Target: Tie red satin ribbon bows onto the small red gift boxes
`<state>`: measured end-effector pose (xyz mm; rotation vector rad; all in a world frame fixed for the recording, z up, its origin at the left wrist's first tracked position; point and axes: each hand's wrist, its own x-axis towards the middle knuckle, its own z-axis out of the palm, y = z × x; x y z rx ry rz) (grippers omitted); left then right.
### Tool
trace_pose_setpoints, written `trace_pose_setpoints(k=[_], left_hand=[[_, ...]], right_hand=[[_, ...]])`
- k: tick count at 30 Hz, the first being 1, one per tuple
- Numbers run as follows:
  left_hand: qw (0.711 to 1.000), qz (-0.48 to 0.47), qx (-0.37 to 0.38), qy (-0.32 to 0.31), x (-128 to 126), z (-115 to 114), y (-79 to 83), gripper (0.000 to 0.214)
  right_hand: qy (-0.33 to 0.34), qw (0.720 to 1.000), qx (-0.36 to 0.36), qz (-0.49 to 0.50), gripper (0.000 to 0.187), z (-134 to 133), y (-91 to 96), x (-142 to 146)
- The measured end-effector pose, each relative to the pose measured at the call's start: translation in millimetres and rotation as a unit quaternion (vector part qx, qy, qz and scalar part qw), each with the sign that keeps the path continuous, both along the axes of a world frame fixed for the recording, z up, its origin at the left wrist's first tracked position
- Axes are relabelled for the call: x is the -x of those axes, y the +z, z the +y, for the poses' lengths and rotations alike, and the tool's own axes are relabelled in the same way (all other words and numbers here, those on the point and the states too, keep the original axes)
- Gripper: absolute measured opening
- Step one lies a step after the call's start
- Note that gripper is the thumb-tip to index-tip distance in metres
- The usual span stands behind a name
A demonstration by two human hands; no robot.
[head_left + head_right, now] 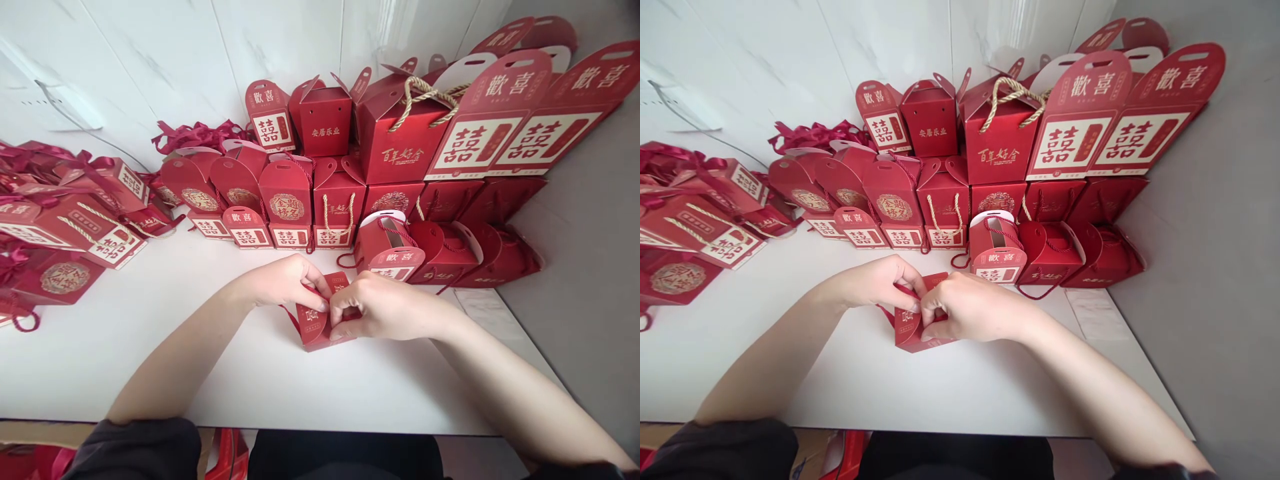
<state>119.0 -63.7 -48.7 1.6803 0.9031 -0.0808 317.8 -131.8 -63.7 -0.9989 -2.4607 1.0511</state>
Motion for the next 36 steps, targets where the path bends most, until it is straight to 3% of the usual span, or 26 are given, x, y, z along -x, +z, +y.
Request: trace_pose_setpoints(k=[4, 9, 14, 19, 22, 24, 32, 36], left_hand=[[0.997, -0.009, -0.067, -0.022, -1, -5, 3.8, 0.018], [0.973, -0.007, -0.229, -0.038, 2, -12, 8.7, 0.015], [0.903, -0.054, -0.423, -0.045, 5, -15, 1.1, 0.014], [0.834, -0.167, -0.526, -0.005, 7, 2, -29.0, 0.013], [0.807, -0.217, -0.549, -0.006, 8, 11, -43.8, 0.011], [0.804, -0.237, -0.545, -0.011, 8, 14, -47.5, 0.010], [0.848, -0.222, -0.480, -0.024, 8, 12, -35.7, 0.006], [0.848, -0.226, -0.478, -0.040, 8, 14, -37.1, 0.006]], right_hand=[[0.005, 1.000, -0.010, 0.028, 0.016, 3, 7.0, -6], [-0.117, 0.983, -0.079, 0.118, 0.013, 11, 5.2, -6], [-0.091, 0.982, -0.127, 0.107, 0.017, 20, -9.7, -2], [-0.129, 0.976, -0.138, 0.109, 0.012, 27, -15.2, -7], [-0.152, 0.974, -0.136, 0.100, 0.011, 28, -14.9, -10], [-0.151, 0.974, -0.138, 0.094, 0.011, 27, -14.2, -9], [-0.144, 0.965, -0.217, 0.031, 0.014, 19, -14.7, -2], [-0.158, 0.959, -0.234, 0.016, 0.015, 16, -13.5, -3]])
